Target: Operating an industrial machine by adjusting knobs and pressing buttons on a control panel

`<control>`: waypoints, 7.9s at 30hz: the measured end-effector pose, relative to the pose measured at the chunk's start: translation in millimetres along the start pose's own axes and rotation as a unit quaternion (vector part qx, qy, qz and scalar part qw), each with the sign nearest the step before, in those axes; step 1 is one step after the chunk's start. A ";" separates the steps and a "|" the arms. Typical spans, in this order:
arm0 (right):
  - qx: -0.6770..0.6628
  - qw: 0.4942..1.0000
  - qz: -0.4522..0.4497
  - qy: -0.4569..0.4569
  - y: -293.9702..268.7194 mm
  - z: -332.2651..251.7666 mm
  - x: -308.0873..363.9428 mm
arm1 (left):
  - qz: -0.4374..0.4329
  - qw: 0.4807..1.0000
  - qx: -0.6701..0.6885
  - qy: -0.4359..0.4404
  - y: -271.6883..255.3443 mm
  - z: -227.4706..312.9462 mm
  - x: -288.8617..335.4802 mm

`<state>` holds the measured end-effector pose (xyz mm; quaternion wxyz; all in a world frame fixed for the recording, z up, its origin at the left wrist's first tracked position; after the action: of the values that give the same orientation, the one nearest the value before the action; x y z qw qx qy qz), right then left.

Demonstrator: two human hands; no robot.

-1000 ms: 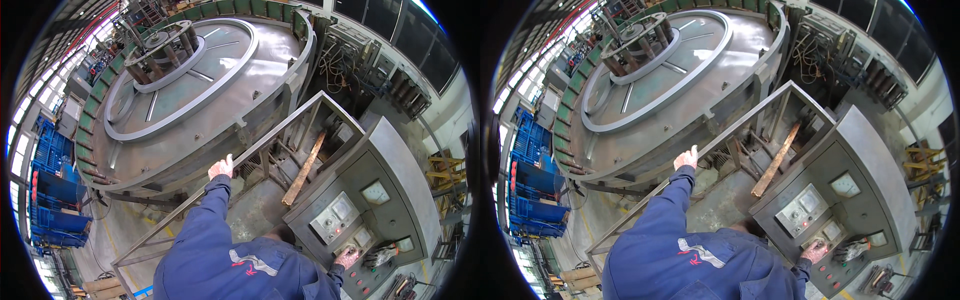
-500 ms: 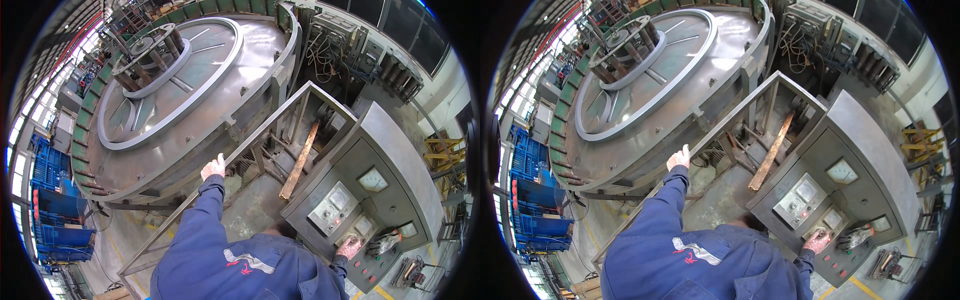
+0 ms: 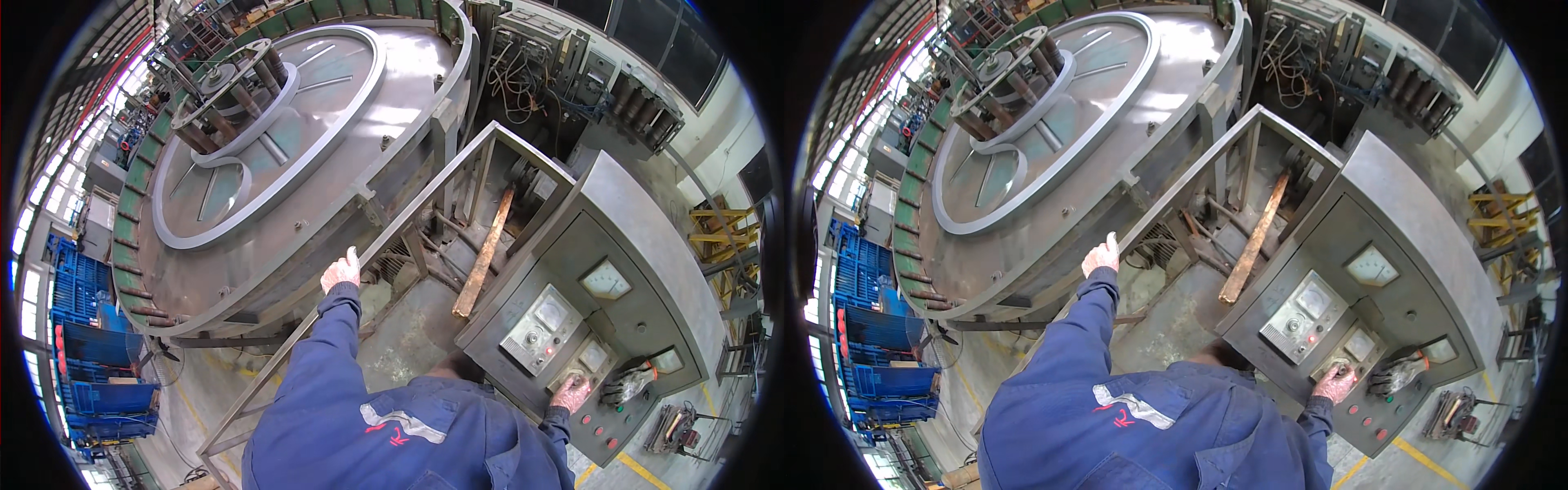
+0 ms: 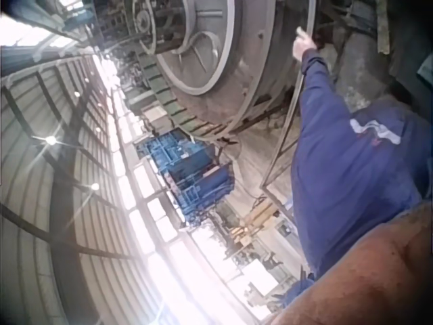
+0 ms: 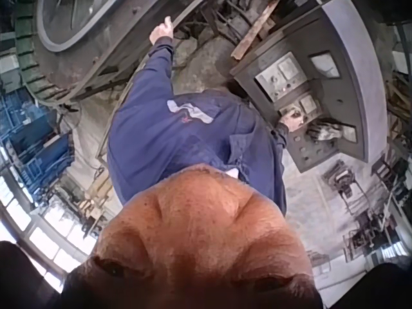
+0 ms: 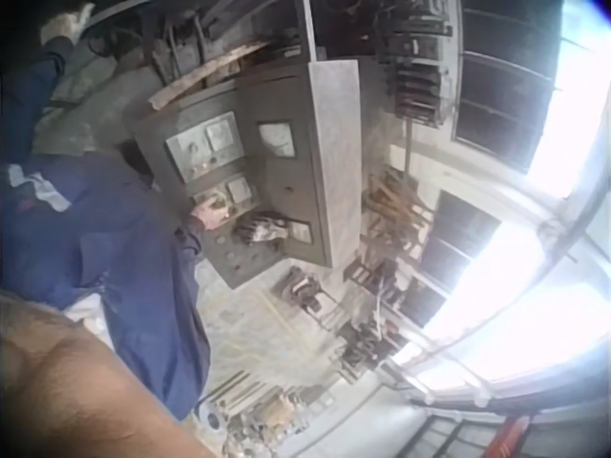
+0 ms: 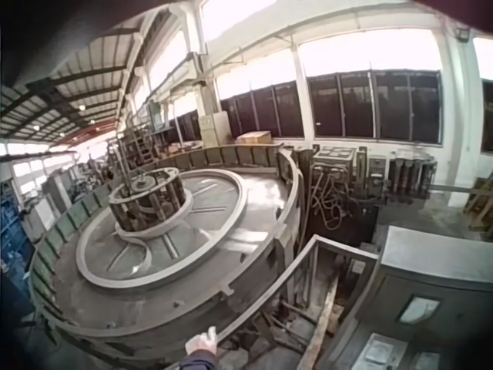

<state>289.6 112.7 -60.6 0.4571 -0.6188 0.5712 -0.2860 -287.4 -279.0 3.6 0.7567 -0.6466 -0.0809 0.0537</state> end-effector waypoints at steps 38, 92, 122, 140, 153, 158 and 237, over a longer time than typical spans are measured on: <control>-0.027 1.000 -0.004 0.002 -7.3 -11.4 1.9 | -0.022 1.000 -0.006 -0.012 -2.7 -0.3 -1.3; -0.016 1.000 0.016 0.013 -3.6 -6.5 2.9 | -0.026 1.000 0.005 -0.012 1.0 0.3 0.3; -0.038 0.999 0.033 0.015 -6.7 -13.1 2.7 | -0.005 1.000 -0.005 0.004 3.7 -1.7 -0.5; -0.015 1.000 0.006 0.000 -6.0 -11.8 1.5 | 0.008 1.000 0.007 0.004 3.2 -4.2 -1.4; -0.018 1.000 0.010 -0.006 -0.4 -2.5 1.1 | -0.007 1.000 -0.002 0.000 0.5 -2.0 -0.6; -0.026 0.999 0.010 -0.016 -4.5 -10.6 1.9 | 0.000 1.000 0.001 -0.007 -0.8 0.6 -2.1; -0.071 0.955 -0.135 -0.255 -7.6 -156.0 -9.8 | -0.020 1.000 -0.020 -0.011 10.9 7.3 4.0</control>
<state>154.6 84.4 13.1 0.4998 -0.7731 0.3659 -0.1364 -284.7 -269.4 -5.8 0.7436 -0.6591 -0.1033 0.0447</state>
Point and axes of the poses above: each hand's wrist, its own x-axis away from the middle knuckle, its own y-axis out of the palm, z = x × y, the point moved 2 cm from there along -x, towards the middle knuckle, and after that the axes turned 7 degrees about -y, right-handed, at the moved point
